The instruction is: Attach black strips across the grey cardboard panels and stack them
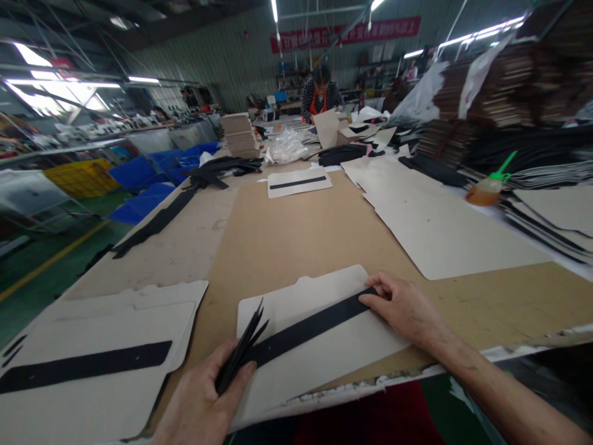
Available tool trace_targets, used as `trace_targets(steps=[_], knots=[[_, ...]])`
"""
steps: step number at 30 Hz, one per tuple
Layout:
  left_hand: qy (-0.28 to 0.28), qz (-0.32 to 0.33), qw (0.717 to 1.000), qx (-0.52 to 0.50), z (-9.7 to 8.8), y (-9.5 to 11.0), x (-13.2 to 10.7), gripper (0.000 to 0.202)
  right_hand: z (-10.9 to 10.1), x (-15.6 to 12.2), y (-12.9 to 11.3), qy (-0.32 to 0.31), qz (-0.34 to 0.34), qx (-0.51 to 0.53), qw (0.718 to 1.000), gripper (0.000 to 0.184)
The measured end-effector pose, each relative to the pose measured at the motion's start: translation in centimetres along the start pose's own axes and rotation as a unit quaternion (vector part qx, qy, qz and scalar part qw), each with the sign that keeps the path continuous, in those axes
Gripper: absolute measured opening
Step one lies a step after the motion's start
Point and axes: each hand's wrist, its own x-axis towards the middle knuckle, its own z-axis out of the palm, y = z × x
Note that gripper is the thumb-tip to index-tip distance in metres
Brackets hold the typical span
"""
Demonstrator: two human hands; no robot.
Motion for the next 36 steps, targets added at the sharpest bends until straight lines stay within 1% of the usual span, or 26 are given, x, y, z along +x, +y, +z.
trace_targets(steps=[4, 7, 13, 18, 21, 23, 25, 27, 29, 30, 33, 36], knots=[[0.001, 0.016, 1.000, 0.003, 0.1, 0.2, 0.2, 0.036, 0.3, 0.1, 0.4, 0.005, -0.013, -0.016, 1.000, 0.016], [0.006, 0.027, 1.000, 0.003, 0.3, -0.2, 0.5, 0.033, 0.4, 0.1, 0.5, 0.004, -0.011, -0.031, 0.999, 0.017], [-0.031, 0.028, 0.999, 0.009, 0.3, -1.3, 1.3, 0.044, 0.8, 0.0, 0.7, 0.019, -0.025, -0.040, 0.999, 0.016], [-0.032, 0.016, 0.999, 0.010, 0.4, -0.8, 1.4, 0.042, 1.1, 0.0, 1.1, 0.022, -0.032, -0.054, 0.998, 0.019], [-0.032, 0.020, 0.999, 0.006, 0.2, -0.3, 0.7, 0.039, 1.1, -0.1, 1.4, 0.027, -0.057, -0.062, 0.996, 0.021], [-0.023, 0.043, 0.999, -0.006, -0.2, 0.0, -0.2, 0.034, 1.1, -0.1, 1.6, 0.037, -0.075, -0.072, 0.994, 0.023], [-0.018, 0.086, 0.996, -0.020, -0.6, 0.3, -1.4, 0.028, 1.2, -0.1, 1.9, 0.037, -0.081, -0.075, 0.993, 0.024], [-0.040, 0.130, 0.990, -0.029, -1.0, 0.5, -2.3, 0.023, 1.5, 0.1, 2.3, 0.026, -0.083, -0.071, 0.994, 0.025], [-0.063, 0.150, 0.986, -0.027, -1.1, 0.5, -2.6, 0.022, 1.7, 0.2, 2.7, 0.017, -0.096, -0.066, 0.993, 0.025], [-0.063, 0.145, 0.987, -0.021, -1.1, 0.5, -2.5, 0.021, 1.7, 0.3, 2.9, 0.017, -0.102, -0.065, 0.992, 0.024], [-0.027, 0.094, 0.995, 0.000, -0.8, 0.1, -1.3, 0.021, 1.7, 0.4, 3.1, 0.021, -0.114, -0.066, 0.991, 0.023], [-0.015, 0.054, 0.998, 0.024, -0.4, 0.1, 0.0, 0.022, 1.5, 0.2, 2.9, 0.007, -0.104, -0.075, 0.992, 0.021]])
